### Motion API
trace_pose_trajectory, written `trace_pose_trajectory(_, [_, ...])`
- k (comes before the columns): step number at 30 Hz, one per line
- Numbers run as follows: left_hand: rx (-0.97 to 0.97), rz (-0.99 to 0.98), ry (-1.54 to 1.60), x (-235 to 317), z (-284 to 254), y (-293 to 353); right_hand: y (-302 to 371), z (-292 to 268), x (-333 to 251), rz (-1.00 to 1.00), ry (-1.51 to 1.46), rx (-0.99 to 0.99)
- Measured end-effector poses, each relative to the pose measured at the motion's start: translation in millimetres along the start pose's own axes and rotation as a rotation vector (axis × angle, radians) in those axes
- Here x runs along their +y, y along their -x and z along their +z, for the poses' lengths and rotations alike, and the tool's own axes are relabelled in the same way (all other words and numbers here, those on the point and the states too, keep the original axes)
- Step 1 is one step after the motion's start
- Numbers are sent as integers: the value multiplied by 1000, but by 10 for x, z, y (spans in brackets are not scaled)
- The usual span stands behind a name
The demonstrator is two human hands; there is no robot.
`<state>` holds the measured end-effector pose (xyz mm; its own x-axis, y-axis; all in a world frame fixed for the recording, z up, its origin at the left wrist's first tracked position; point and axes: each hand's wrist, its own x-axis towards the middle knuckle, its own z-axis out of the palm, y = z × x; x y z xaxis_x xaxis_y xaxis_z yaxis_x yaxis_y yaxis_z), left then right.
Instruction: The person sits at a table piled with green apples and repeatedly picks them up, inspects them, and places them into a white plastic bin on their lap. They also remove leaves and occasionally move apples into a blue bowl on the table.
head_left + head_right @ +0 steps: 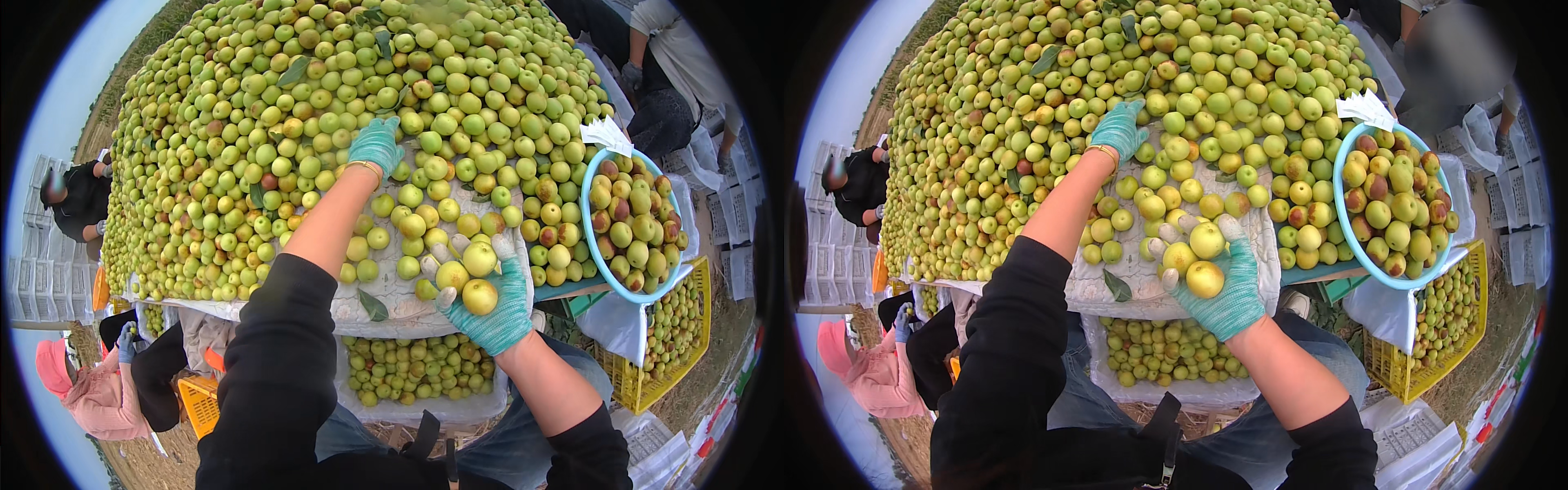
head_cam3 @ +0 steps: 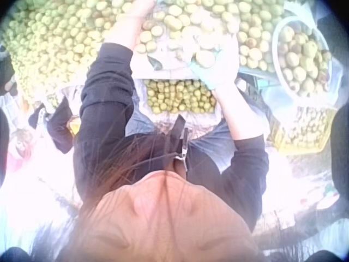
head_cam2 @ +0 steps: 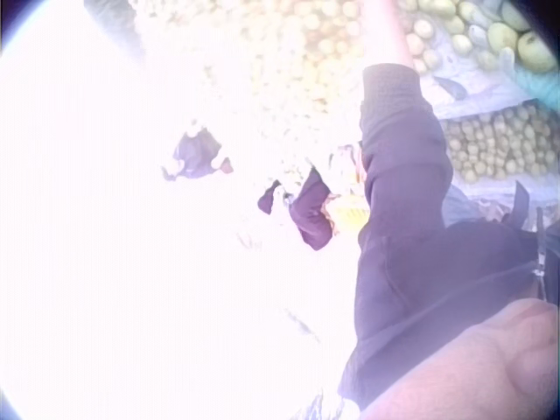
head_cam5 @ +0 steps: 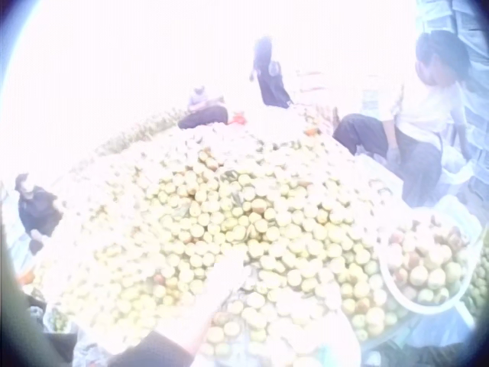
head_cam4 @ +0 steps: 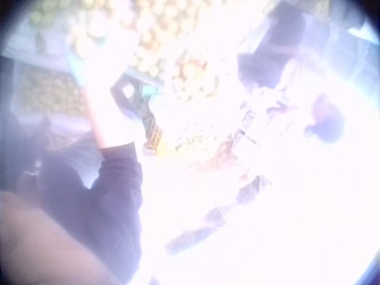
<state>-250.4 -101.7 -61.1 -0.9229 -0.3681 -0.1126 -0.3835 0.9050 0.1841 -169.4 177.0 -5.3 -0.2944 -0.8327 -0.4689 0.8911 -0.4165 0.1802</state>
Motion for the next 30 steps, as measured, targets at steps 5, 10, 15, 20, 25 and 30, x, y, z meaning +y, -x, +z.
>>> trace_pose_trajectory(5, [-133, -6, -125, -76, 48, -161, 73, 96, -195, -210, 143, 41])
trace_pose_trajectory(10, [121, 116, 316, -10, -322, 539, 114, 155, -453, -286, 177, 61])
trace_pose_trajectory(15, [-425, 320, -18, 379, -144, 1253, 115, 115, -401, -293, 196, 202])
trace_pose_trajectory(20, [-333, 568, 0, 480, -28, 1149, 180, 168, -408, -333, 323, 213])
trace_pose_trajectory(25, [-407, 553, -164, 678, 9, 1070, 190, 124, -664, -514, 697, 295])
trace_pose_trajectory(30, [-352, 529, -199, 729, 17, 1001, -207, -71, -618, -735, 2104, 611])
